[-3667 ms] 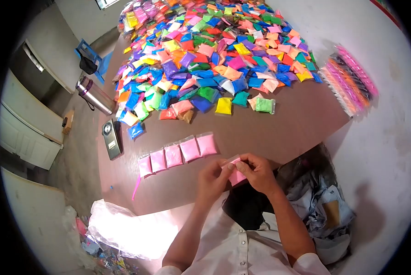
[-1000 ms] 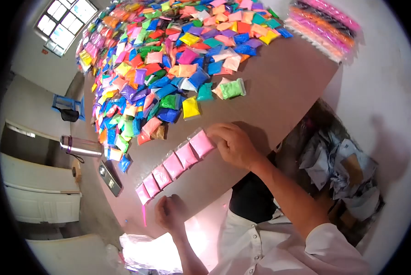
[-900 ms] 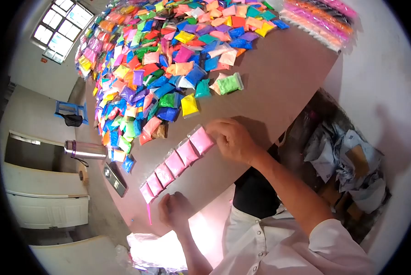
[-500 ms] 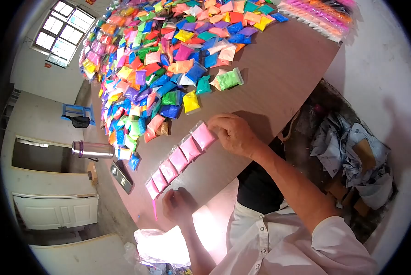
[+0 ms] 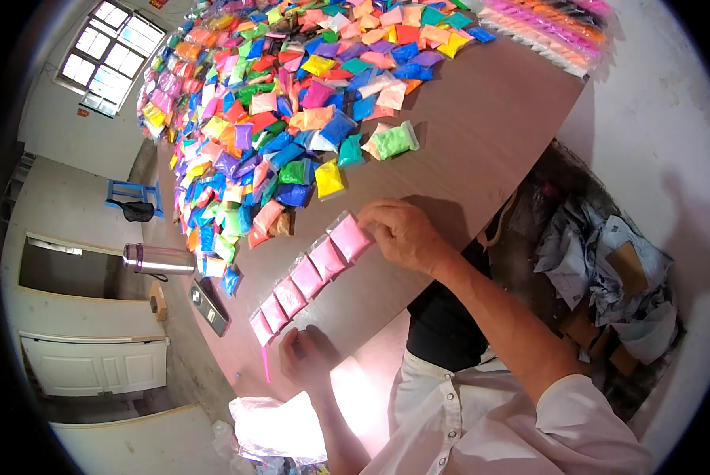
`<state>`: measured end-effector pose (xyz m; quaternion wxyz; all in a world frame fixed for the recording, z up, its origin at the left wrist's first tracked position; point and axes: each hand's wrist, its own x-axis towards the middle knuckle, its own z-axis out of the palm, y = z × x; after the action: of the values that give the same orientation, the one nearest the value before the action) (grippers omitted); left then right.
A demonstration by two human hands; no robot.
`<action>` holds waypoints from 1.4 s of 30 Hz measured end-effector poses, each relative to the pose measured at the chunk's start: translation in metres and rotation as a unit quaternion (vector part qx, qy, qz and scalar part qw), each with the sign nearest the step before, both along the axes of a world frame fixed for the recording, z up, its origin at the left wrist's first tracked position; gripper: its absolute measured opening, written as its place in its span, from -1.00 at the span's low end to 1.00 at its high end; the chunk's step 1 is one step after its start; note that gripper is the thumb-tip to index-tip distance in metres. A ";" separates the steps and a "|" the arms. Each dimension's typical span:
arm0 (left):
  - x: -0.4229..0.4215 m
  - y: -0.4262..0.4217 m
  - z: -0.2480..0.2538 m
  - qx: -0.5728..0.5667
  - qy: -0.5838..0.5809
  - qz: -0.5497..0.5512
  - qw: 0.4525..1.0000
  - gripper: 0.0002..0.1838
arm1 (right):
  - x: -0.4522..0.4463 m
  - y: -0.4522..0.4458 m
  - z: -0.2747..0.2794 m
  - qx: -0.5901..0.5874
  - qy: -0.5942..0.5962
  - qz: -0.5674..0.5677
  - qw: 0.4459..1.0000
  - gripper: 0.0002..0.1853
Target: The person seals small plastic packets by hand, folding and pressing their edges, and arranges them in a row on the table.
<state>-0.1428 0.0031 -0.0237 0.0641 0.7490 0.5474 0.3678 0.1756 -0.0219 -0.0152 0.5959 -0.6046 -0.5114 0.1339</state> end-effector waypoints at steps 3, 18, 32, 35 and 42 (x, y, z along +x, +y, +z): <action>-0.001 0.001 -0.002 0.042 0.015 -0.014 0.999 -0.84 | 0.000 0.000 0.001 -0.002 0.000 -0.001 1.000 -0.81; -0.007 0.004 -0.009 0.050 0.013 -0.030 0.998 -0.88 | -0.003 0.000 0.003 0.036 0.020 -0.011 0.999 -0.87; -0.008 0.004 -0.008 0.061 0.015 -0.043 0.997 -0.88 | -0.003 0.001 0.003 0.034 0.009 -0.013 0.999 -0.88; -0.005 0.002 -0.006 0.057 0.013 -0.036 0.998 -0.87 | -0.003 0.002 0.001 0.039 0.003 -0.015 0.999 -0.87; -0.004 0.000 -0.003 0.052 0.000 -0.031 0.998 -0.86 | -0.002 -0.001 0.004 0.008 0.010 -0.004 1.000 -0.86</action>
<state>-0.1465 0.0034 -0.0263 0.0367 0.7681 0.5039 0.3933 0.1733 -0.0232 -0.0108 0.6059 -0.6008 -0.5042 0.1333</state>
